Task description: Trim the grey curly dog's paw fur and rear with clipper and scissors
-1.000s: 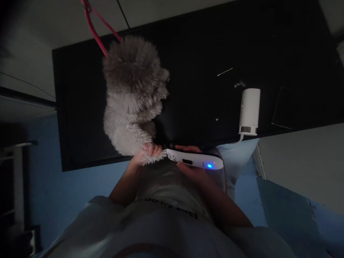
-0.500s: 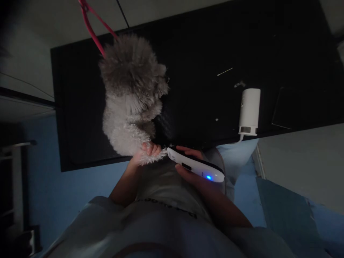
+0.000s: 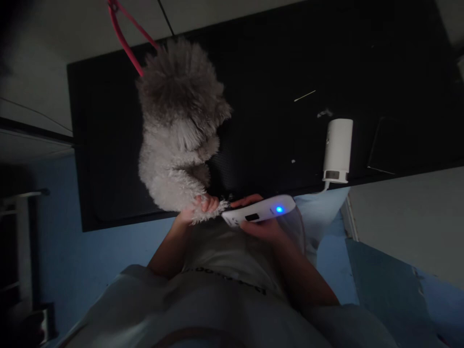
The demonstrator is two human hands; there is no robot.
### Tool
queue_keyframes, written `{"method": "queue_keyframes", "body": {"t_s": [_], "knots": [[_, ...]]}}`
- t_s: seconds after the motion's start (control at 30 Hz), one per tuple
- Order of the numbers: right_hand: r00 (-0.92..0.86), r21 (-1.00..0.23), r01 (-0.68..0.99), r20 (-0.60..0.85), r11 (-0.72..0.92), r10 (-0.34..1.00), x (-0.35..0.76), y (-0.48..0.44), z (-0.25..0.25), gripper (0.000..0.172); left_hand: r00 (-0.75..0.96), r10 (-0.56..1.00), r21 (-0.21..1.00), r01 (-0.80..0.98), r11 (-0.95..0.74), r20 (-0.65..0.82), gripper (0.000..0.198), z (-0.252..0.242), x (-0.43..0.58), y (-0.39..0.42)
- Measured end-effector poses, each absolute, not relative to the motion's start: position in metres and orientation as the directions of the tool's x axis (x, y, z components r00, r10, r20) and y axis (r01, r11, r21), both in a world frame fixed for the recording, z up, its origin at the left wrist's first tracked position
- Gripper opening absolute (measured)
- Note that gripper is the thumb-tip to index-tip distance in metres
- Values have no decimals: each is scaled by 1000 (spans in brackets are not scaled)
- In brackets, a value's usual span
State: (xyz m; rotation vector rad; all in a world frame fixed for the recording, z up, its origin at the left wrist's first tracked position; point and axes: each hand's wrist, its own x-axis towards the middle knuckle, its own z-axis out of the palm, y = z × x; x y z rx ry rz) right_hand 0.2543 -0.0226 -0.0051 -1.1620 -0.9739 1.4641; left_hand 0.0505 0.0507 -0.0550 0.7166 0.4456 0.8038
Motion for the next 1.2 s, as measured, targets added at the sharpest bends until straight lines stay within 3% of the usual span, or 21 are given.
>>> {"method": "queue_keyframes", "body": {"t_s": [0.1, 0.23, 0.4, 0.5, 0.77, 1.0, 1.2], "knots": [[-13, -895, -367, -267, -253, 964, 261, -20, -10, 42, 625, 774, 738, -475, 479, -101, 61, -54, 50, 49], [60, -845, -384, -425, -372, 903, 266, -17, -12, 54, 624, 776, 749, -472, 464, -88, 61, -53, 51, 48], [140, -774, -401, -581, -490, 802, 257, 2, -11, 44, 662, 748, 759, -464, 456, -44, 57, -52, 54, 49], [85, -719, -403, -645, -566, 759, 252, 17, -11, 46, 679, 733, 757, -463, 461, -31, 57, -52, 54, 47], [-6, -702, -322, -669, -635, 743, 250, 26, -16, 46, 709, 703, 747, -438, 500, -55, 51, -63, 49, 45], [88, -760, -366, -603, -537, 793, 246, 15, -13, 41, 708, 706, 771, -442, 458, -14, 53, -66, 49, 49], [128, -831, -299, -522, -469, 844, 244, 5, -8, 38, 706, 709, 799, -428, 423, 3, 52, -65, 49, 49]]}}
